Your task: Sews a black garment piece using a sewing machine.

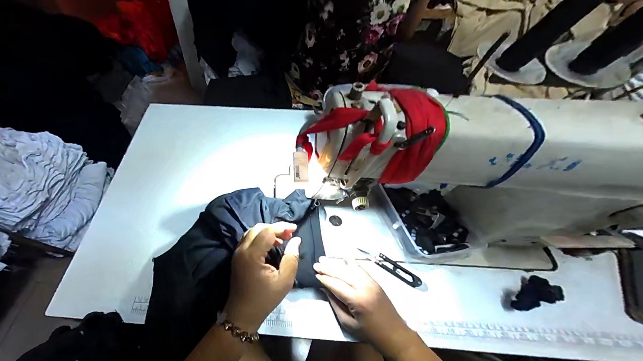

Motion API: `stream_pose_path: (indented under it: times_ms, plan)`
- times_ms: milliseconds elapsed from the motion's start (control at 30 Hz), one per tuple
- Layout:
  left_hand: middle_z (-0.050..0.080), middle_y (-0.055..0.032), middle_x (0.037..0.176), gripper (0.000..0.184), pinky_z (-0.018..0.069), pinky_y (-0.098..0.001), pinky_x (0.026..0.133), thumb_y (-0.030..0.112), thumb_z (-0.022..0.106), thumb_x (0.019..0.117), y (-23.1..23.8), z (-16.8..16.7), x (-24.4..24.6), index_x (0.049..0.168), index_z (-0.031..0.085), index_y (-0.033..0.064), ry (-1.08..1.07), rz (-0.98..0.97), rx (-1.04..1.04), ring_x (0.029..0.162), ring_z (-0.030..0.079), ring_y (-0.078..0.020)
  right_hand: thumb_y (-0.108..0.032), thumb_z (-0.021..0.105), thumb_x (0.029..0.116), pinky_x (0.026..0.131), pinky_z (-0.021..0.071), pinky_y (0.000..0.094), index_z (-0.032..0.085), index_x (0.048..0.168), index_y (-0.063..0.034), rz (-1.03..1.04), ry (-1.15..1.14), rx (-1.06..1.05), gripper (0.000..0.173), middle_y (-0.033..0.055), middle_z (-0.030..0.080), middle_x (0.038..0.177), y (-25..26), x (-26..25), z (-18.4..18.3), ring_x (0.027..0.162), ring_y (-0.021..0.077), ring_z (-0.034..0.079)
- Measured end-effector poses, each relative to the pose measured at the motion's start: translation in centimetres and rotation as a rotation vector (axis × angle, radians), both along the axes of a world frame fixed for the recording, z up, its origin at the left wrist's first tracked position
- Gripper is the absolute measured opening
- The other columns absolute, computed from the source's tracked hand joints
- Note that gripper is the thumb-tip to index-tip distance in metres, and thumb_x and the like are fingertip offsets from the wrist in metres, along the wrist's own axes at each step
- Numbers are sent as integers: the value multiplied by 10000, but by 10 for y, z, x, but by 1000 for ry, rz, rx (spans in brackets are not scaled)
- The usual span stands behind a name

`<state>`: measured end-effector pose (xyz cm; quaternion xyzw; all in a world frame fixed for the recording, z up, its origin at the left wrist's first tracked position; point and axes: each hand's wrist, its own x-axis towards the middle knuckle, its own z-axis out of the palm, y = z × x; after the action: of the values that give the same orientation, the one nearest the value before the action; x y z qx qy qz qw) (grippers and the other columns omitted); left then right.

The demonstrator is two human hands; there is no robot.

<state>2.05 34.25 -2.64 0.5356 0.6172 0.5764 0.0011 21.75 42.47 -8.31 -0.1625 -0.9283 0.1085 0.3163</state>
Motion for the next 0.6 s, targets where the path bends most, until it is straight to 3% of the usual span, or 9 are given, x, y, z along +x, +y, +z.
stream_pose_path:
  times_ms: [67, 167, 267, 400, 533, 600]
  plan:
    - [715, -41, 995, 186, 603, -266, 831, 91, 701, 906, 4, 10, 5, 1074, 708, 11, -177, -20, 157, 911, 689, -92, -124, 576, 925, 1077, 499, 467, 790, 1047, -76, -12, 13, -2, 250, 81, 749, 1211, 0, 0, -2, 1221, 232, 675]
    - [645, -22, 1044, 212, 529, -261, 896, 196, 752, 899, 11, 31, 12, 1087, 724, 103, -13, 193, 253, 1006, 613, -102, -135, 576, 931, 1064, 511, 438, 792, 1050, -83, -25, 20, 22, 252, 70, 752, 1204, 2, -1, -3, 1209, 227, 679]
    - [615, -73, 1171, 232, 326, -463, 1015, 283, 744, 900, 30, 54, 9, 1120, 775, 216, 290, 314, 261, 1138, 504, -246, -126, 577, 923, 1068, 514, 431, 793, 1046, -84, -27, 17, 44, 251, 71, 752, 1206, 3, -1, -3, 1204, 229, 683]
    - [616, -54, 1359, 201, 206, -617, 1119, 332, 702, 949, 60, 70, 3, 1135, 777, 321, 534, 344, 157, 1320, 484, -295, -100, 579, 910, 1056, 525, 403, 793, 1049, -73, -25, 16, 47, 256, 83, 753, 1200, 2, 0, -2, 1207, 239, 682]
    - [700, -17, 1233, 82, 200, -664, 1104, 271, 742, 908, 73, 63, -5, 939, 810, 304, 563, 358, 221, 1281, 530, -316, -88, 603, 896, 1029, 544, 386, 795, 1042, -76, -30, 37, 63, 241, 73, 755, 1198, 0, -1, -2, 1201, 224, 684]
    - [716, 1, 1193, 92, 202, -656, 1110, 274, 724, 922, 63, 60, -6, 903, 813, 287, 501, 325, 204, 1292, 522, -317, -82, 609, 897, 1026, 542, 383, 790, 1041, -74, -25, 40, 63, 232, 76, 752, 1200, 0, -2, -3, 1203, 220, 682]
